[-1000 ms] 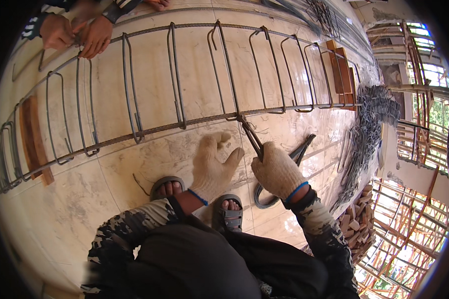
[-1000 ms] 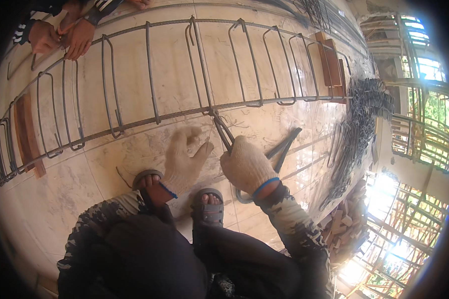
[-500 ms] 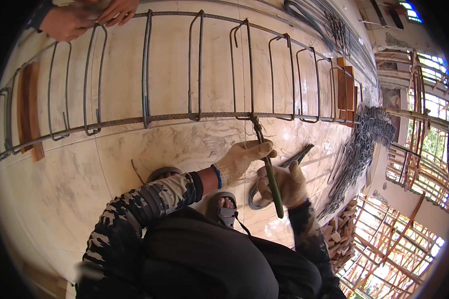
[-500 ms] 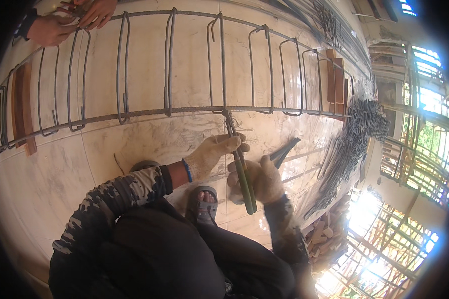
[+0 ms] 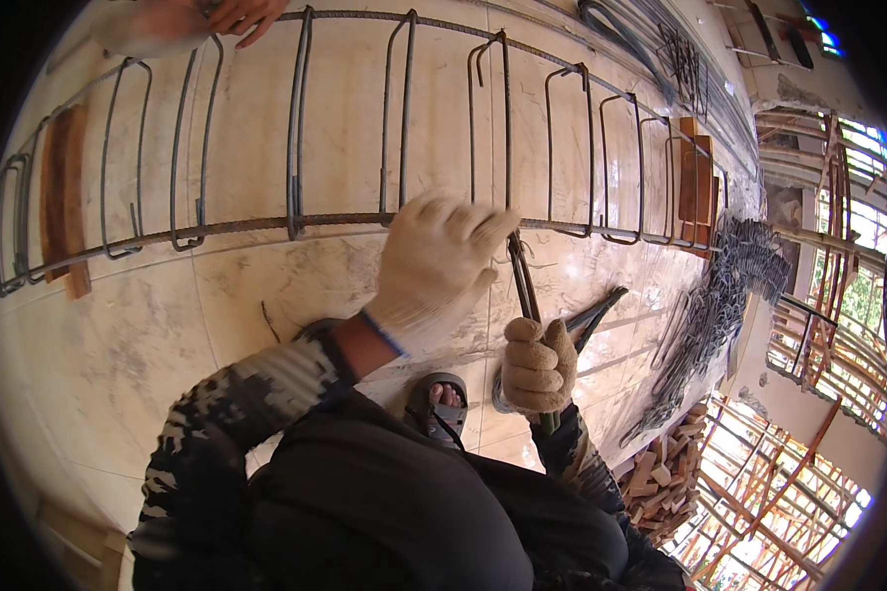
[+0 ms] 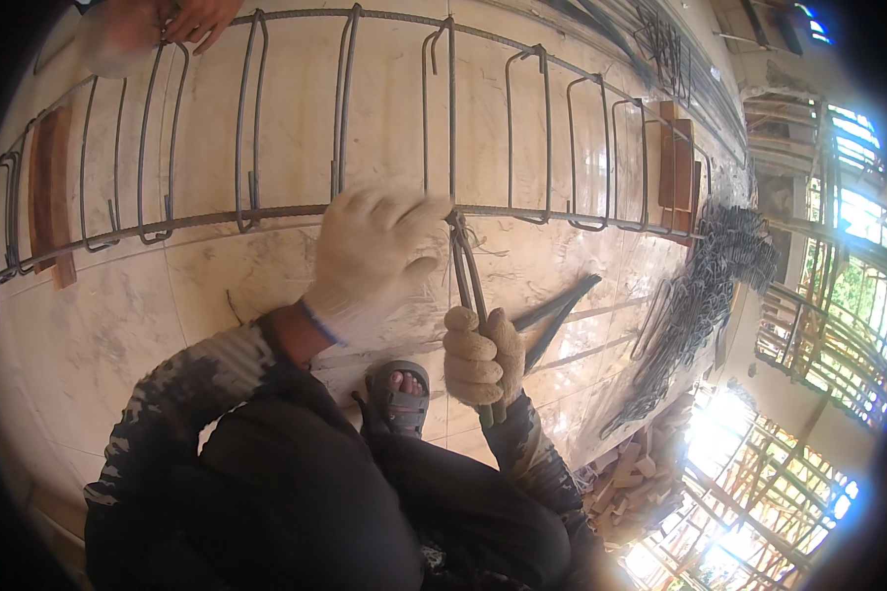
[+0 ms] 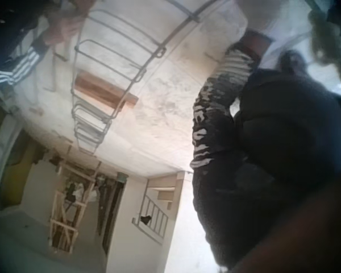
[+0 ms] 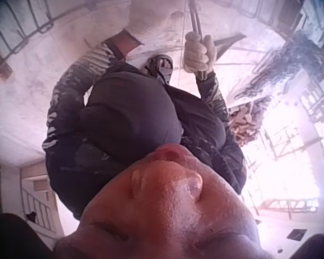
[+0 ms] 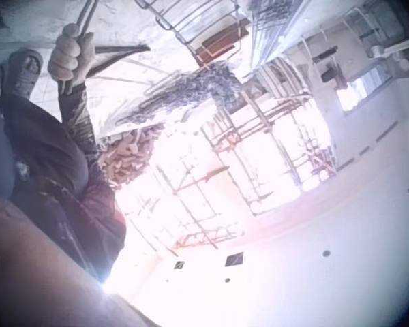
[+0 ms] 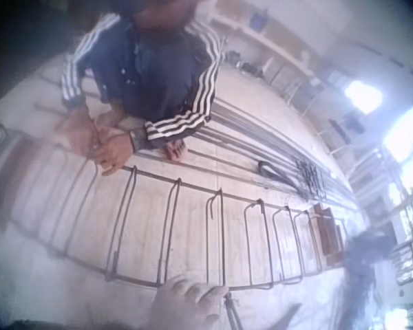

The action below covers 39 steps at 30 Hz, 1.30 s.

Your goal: The person assembles a metal frame structure on the floor by inserting vertical rods into horizontal supports and securing them with wire ties. They use pliers to twist and tighten the wire at each joint, working systematically along the frame.

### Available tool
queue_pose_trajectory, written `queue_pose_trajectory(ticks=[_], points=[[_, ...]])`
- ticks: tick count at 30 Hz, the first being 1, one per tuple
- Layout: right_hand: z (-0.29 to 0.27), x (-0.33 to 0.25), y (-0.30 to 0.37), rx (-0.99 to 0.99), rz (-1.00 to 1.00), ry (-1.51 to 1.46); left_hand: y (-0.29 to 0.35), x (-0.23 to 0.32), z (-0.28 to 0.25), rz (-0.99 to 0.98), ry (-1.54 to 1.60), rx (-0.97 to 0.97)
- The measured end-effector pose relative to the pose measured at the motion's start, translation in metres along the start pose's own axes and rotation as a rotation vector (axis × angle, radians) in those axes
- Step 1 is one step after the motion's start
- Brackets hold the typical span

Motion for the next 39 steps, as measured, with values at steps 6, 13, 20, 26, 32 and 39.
queue_pose_trajectory(ticks=[6,13,20,26,32,39], points=[[0.008,-0.002,0.001,0.126,-0.003,0.059,-0.035,-0.025,0.063,-0.001,-0.246,-0.239],[0.033,-0.002,0.003,0.804,-0.021,0.712,-0.035,-0.034,0.072,-0.008,-0.176,-0.253],[0.049,-0.038,0.008,1.320,0.108,2.385,-0.036,-0.033,0.069,-0.004,-0.171,-0.221],[0.057,-0.030,0.005,1.394,0.004,2.701,-0.023,-0.015,0.030,-0.045,0.017,-0.010],[0.059,-0.015,-0.001,1.354,-0.050,2.436,0.082,0.007,0.094,-0.914,1.258,-0.388],[0.057,-0.027,0.012,1.096,0.057,2.035,0.065,0.039,0.124,-0.951,1.734,-0.530]])
Point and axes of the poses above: each hand's wrist, its own y-axis away from the middle knuckle, its own z-axis out of the palm, x = y × z, the point moved 6 cm from there along -y, towards the middle knuckle, and after that the axes turned 2 degrees about -y, right-handed, at the moved point
